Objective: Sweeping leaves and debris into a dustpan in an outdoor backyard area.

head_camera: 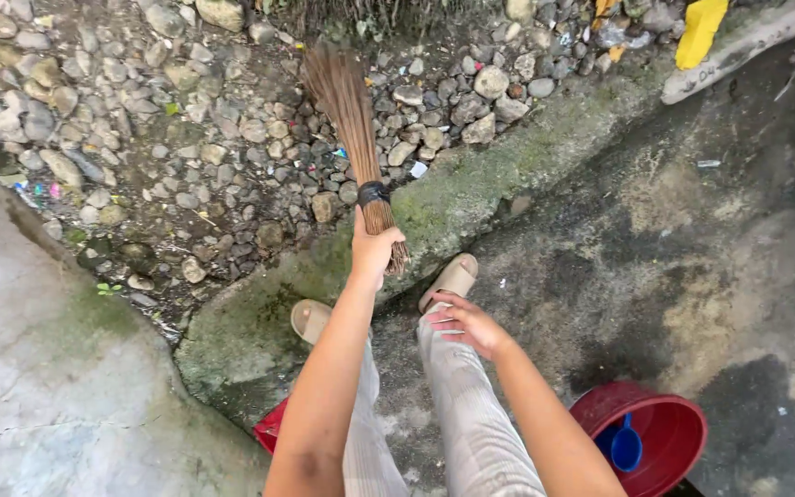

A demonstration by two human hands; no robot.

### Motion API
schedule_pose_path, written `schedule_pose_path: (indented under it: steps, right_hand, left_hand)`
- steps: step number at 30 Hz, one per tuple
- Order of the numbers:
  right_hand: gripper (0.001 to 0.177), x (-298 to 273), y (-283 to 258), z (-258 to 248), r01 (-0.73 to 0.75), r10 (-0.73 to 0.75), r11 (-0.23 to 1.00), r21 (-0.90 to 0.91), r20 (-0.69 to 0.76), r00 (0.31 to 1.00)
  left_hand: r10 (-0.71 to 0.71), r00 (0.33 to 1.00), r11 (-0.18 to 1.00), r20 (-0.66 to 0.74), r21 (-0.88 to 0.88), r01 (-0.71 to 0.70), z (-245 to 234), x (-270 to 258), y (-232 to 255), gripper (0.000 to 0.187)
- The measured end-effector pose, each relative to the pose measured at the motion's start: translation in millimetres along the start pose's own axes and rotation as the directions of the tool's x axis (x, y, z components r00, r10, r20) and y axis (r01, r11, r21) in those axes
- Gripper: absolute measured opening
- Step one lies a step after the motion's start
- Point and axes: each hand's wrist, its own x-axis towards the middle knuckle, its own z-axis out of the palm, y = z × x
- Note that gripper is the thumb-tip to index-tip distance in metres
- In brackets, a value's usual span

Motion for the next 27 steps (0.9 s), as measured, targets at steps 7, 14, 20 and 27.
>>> schedule_pose_path:
  steps: [7,14,20,27]
  right_hand:
    - [0.057,-24.1,-44.6,-20.3,0.089,-0.089,0.991,0.102,0.001,0.996]
    - [0.059,-38.0,-56.1,-30.1,0.056,-0.056,0.998,-0.01,0.004,0.998]
    - [0.056,-51.9,-34.5,-67.2,0.046,-0.047,0.998,0.033,0.043,0.998]
    - [0.054,-70.0,-57.5,-116.2,0.051,-0.052,0.998,-0.039,-0.007,0.999]
  left_hand:
    - [0.032,0.992,0.95,0.122,-0.312,0.008,-25.5,-43.6,-29.6,0.11]
    - [-0.227,0.974,0.966,-0.005,-0.127,0.225,43.6,-48.7,4.7,0.11]
    - [0.044,0.991,0.982,0.13,-0.187,-0.019,79.0,-76.6,-57.8,0.111]
    - [-0.062,0.983,0.982,-0.17,-0.186,0.03,107.7,-19.7,-1.2,0.106]
